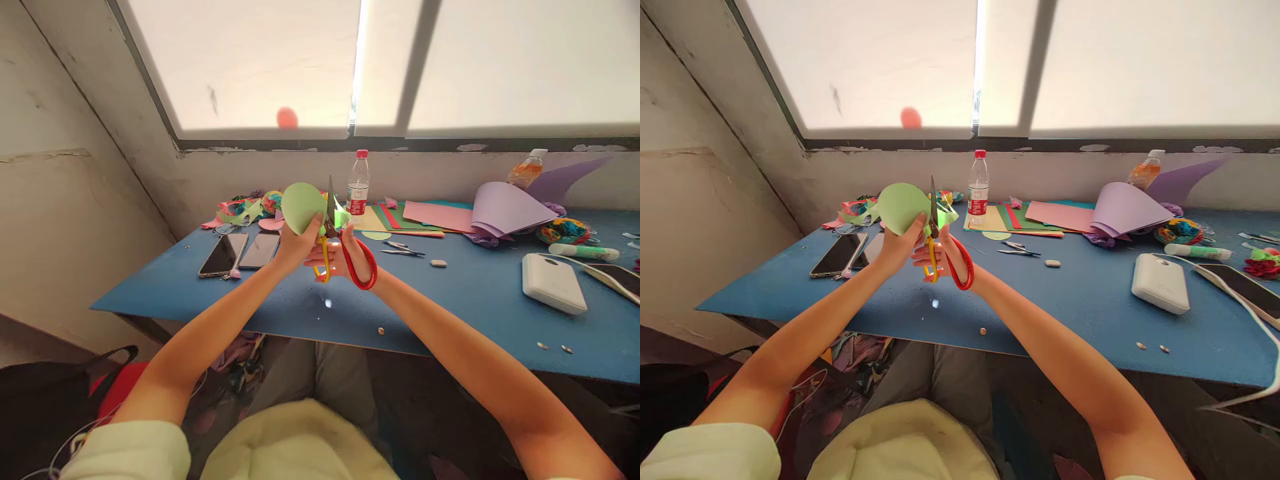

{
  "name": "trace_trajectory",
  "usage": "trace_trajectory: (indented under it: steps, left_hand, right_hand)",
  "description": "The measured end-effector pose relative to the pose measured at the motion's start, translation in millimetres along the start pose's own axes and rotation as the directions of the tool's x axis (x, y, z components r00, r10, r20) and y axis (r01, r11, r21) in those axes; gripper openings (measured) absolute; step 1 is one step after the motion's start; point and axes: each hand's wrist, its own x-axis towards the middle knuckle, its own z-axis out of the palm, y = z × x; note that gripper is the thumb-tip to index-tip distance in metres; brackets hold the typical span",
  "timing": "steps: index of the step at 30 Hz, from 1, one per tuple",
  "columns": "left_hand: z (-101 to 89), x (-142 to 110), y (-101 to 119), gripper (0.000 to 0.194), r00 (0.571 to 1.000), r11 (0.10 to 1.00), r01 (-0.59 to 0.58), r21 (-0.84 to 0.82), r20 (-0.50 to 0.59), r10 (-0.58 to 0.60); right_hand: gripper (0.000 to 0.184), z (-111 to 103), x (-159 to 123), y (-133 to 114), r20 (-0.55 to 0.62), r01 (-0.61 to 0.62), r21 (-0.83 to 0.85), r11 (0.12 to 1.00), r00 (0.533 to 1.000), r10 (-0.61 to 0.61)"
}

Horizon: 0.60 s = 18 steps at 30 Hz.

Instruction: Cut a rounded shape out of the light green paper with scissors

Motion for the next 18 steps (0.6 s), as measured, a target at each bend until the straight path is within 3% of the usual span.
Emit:
trace_trajectory:
  steps: [3,11,18]
  left_hand:
    - [-1.0,0,-3,0.038,0.995,0.997,-0.071,0.04,0.073,0.068]
    - [-1.2,1,-5,0.036,0.995,0.993,-0.079,0.082,0.071,0.073]
    - [-2.1,1,-1,0.032,0.991,0.993,-0.09,0.079,0.11,0.081]
  right_hand:
    - [0.099,0,0,0,-0.047,-0.001,-0.031,1.0,0.999,-0.001]
    - [0.104,-5,0,6,-0.006,0.057,-0.099,0.993,0.998,-0.058]
    - [0.101,-6,3,12,-0.041,0.061,-0.124,0.99,0.997,-0.066]
